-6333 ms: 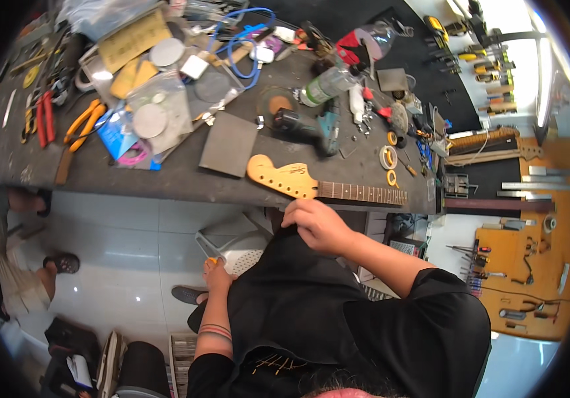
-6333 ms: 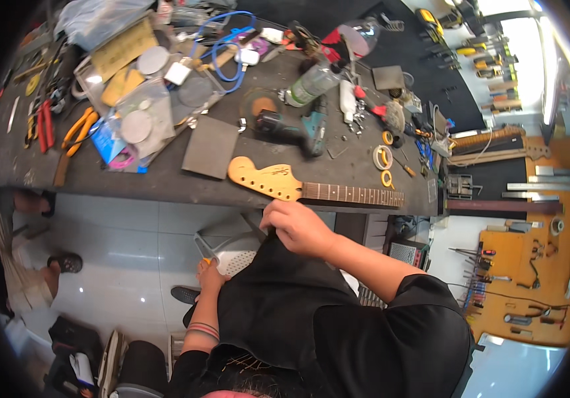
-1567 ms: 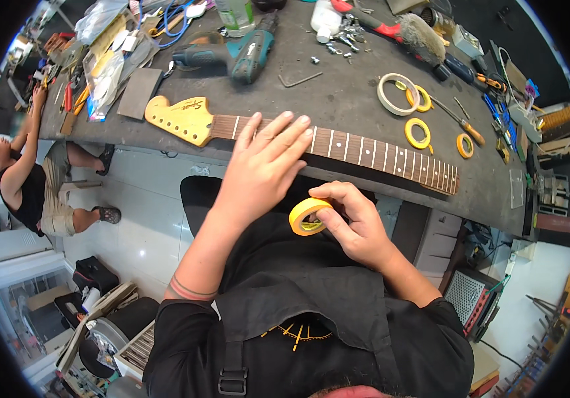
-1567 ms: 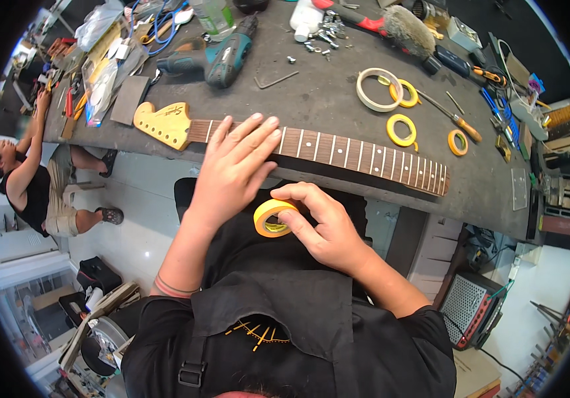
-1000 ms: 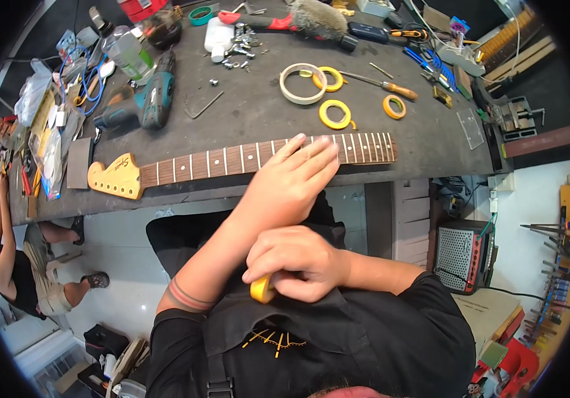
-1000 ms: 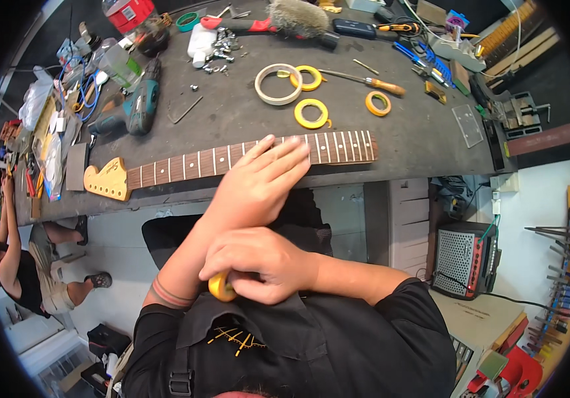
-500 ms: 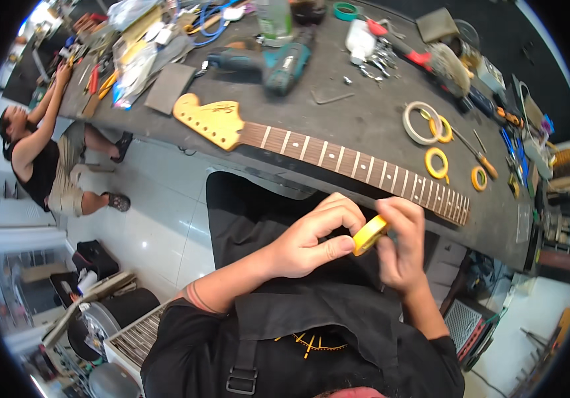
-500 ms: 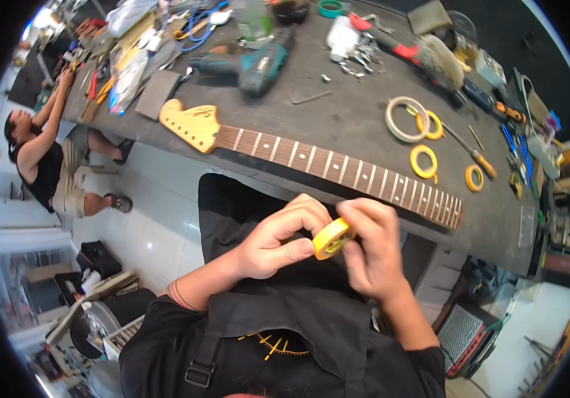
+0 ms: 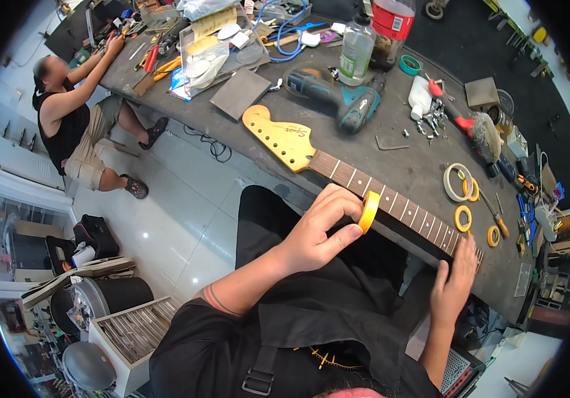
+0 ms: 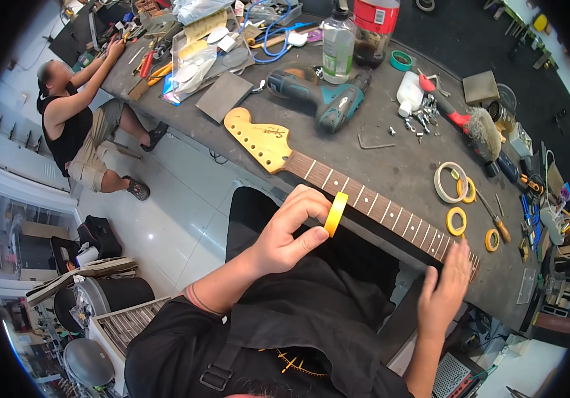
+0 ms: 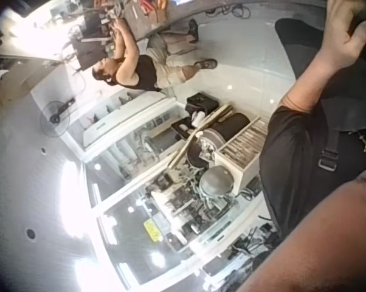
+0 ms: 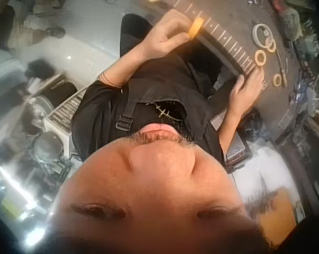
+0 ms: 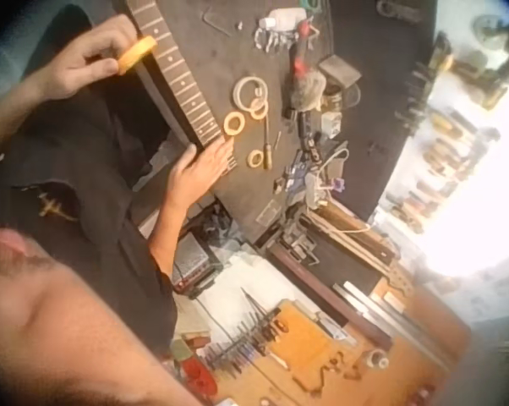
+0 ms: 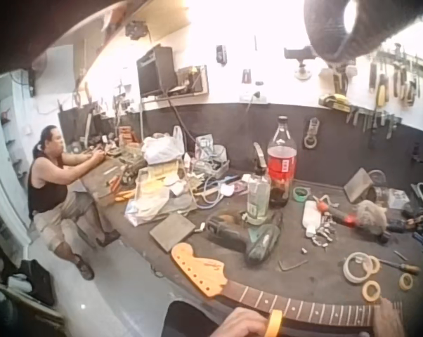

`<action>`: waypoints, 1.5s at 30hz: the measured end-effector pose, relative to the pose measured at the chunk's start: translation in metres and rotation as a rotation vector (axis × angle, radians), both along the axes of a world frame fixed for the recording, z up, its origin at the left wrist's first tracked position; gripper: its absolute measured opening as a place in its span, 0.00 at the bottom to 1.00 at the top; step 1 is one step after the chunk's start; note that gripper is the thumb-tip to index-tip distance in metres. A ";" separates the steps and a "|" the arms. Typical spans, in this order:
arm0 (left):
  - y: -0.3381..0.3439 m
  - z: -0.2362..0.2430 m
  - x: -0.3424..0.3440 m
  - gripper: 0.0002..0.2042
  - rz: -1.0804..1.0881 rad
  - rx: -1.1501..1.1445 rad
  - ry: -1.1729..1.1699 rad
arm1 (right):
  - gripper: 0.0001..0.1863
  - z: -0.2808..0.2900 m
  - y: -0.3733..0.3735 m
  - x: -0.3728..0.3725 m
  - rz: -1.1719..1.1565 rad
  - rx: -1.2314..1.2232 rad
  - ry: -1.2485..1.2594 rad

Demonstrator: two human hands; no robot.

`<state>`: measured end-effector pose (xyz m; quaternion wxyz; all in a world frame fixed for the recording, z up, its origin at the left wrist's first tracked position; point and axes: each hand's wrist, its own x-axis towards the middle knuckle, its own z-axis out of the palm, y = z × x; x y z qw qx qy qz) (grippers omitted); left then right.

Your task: The person applies yellow tape to the side of a wooden guitar neck, smoothing the tape down with their fingers and using a brush to clean the surface.

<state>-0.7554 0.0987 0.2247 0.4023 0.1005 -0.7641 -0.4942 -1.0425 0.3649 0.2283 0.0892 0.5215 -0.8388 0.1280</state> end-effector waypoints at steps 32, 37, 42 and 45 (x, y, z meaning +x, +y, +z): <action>-0.171 0.040 0.082 0.28 1.085 -0.303 -0.854 | 0.41 -0.012 0.008 -0.028 -0.081 -0.119 0.017; -0.188 0.028 0.096 0.43 0.881 -0.168 -0.986 | 0.42 -0.009 0.011 -0.029 -0.093 -0.128 -0.029; -0.196 0.028 0.096 0.54 0.884 -0.120 -1.039 | 0.43 -0.002 -0.001 -0.027 -0.004 -0.137 -0.058; -0.210 0.022 0.097 0.53 0.900 -0.083 -0.984 | 0.43 -0.013 0.002 -0.025 -0.025 -0.143 -0.012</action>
